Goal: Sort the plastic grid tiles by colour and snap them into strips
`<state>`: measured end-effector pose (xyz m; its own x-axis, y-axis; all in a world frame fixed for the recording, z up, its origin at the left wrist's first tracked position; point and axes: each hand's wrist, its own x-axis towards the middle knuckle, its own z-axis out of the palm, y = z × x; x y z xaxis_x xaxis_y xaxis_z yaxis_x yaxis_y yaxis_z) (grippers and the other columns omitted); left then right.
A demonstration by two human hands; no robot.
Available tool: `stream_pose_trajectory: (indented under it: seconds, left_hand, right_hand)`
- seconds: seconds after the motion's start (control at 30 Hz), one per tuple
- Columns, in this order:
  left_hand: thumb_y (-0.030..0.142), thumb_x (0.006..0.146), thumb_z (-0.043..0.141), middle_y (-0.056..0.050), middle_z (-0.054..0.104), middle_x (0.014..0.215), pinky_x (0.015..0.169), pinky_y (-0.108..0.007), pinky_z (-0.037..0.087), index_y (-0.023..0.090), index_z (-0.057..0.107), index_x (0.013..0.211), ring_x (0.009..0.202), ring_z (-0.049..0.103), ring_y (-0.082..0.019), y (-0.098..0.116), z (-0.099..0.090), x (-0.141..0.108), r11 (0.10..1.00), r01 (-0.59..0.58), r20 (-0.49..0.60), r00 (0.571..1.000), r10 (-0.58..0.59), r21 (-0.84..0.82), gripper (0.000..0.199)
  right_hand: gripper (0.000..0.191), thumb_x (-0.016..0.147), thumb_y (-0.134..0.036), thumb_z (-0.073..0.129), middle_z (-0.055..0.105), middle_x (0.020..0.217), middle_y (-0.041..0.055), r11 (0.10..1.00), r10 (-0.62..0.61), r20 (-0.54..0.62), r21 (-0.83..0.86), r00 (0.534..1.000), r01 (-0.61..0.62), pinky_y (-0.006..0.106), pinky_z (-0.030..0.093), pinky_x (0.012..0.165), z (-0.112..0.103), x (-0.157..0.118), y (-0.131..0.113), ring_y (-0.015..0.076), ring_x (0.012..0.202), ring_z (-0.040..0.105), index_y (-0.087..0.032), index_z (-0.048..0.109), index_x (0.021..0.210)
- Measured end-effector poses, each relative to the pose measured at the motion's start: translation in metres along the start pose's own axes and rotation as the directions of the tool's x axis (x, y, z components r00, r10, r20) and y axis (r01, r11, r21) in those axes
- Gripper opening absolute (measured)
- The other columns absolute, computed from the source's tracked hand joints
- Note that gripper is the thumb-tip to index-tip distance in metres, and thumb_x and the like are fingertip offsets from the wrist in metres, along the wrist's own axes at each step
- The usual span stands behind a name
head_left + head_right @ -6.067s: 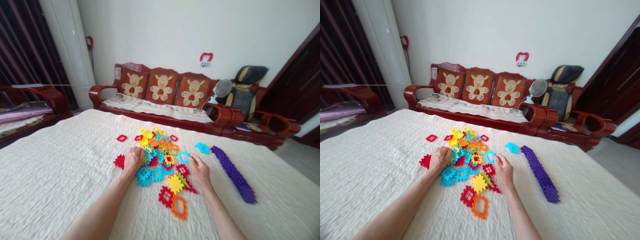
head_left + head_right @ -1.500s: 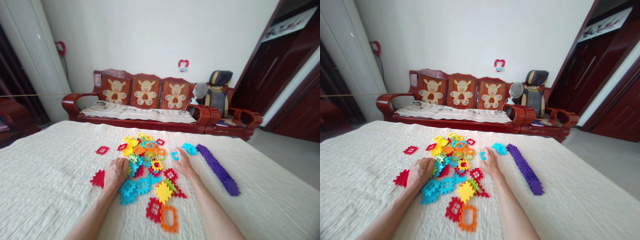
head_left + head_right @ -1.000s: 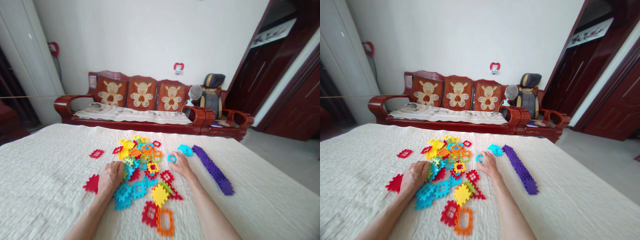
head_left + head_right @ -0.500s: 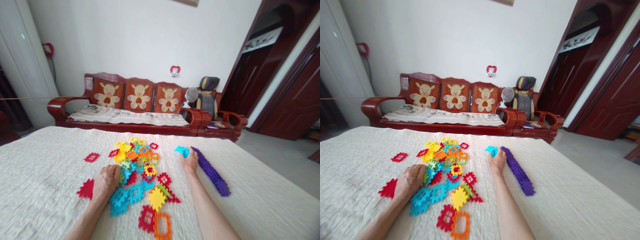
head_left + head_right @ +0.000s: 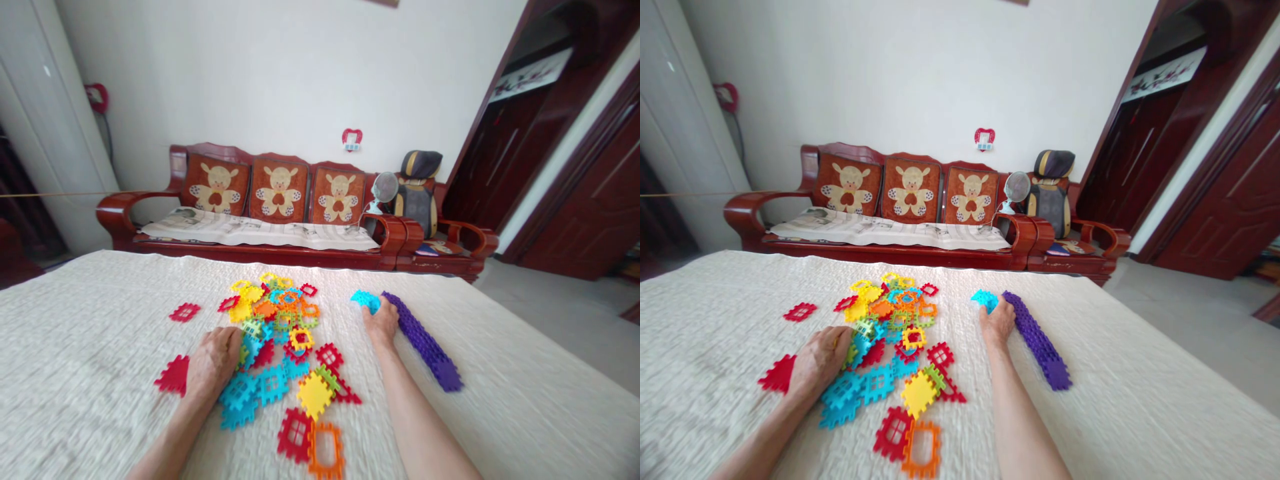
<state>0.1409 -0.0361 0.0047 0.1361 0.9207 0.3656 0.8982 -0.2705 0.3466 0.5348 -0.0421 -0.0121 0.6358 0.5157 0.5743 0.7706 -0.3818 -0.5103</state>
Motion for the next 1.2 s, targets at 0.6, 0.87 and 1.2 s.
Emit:
stream_pose_trajectory:
  seconds: [0.6, 0.87, 1.2]
  left_hand:
    - [0.031, 0.093, 0.036, -0.004, 0.068, 0.088, 0.070, -0.027, 0.040, 0.023, 0.067, 0.088, 0.087, 0.059, -0.019, 0.004, -0.001, 0.000, 1.000, 0.008, -0.026, 1.000, -0.007, 0.017, 0.033]
    - [0.031, 0.093, 0.038, -0.005, 0.070, 0.084, 0.069, -0.025, 0.039, 0.020, 0.067, 0.081, 0.087, 0.060, -0.018, 0.010, -0.006, 0.000, 0.998, 0.048, -0.018, 0.999, -0.049, -0.036, 0.034]
    - [0.028, 0.093, 0.038, -0.005, 0.068, 0.073, 0.076, -0.028, 0.042, 0.019, 0.066, 0.076, 0.077, 0.062, -0.017, 0.024, 0.009, -0.002, 0.984, -0.142, -0.057, 0.989, 0.137, -0.105, 0.035]
  right_hand:
    - [0.047, 0.075, -0.032, 0.054, 0.054, 0.118, 0.0189, 0.980, -0.171, -0.047, 0.092, 0.984, 0.175, 0.049, 0.039, 0.094, -0.012, -0.007, -0.024, 0.0343, 0.112, 0.049, -0.012, 0.055, 0.118]
    - [0.032, 0.083, -0.018, 0.047, 0.061, 0.112, 0.0102, 0.642, -0.668, 0.071, 0.558, 0.740, 0.526, 0.040, 0.043, 0.097, -0.027, -0.053, -0.105, 0.0225, 0.109, 0.055, -0.020, 0.057, 0.113]
    - [0.034, 0.077, -0.019, 0.060, 0.063, 0.114, 0.0086, 0.557, -0.811, 0.281, 0.640, 0.513, 0.530, 0.039, 0.042, 0.096, -0.045, -0.099, -0.143, 0.0229, 0.108, 0.056, -0.020, 0.060, 0.111]
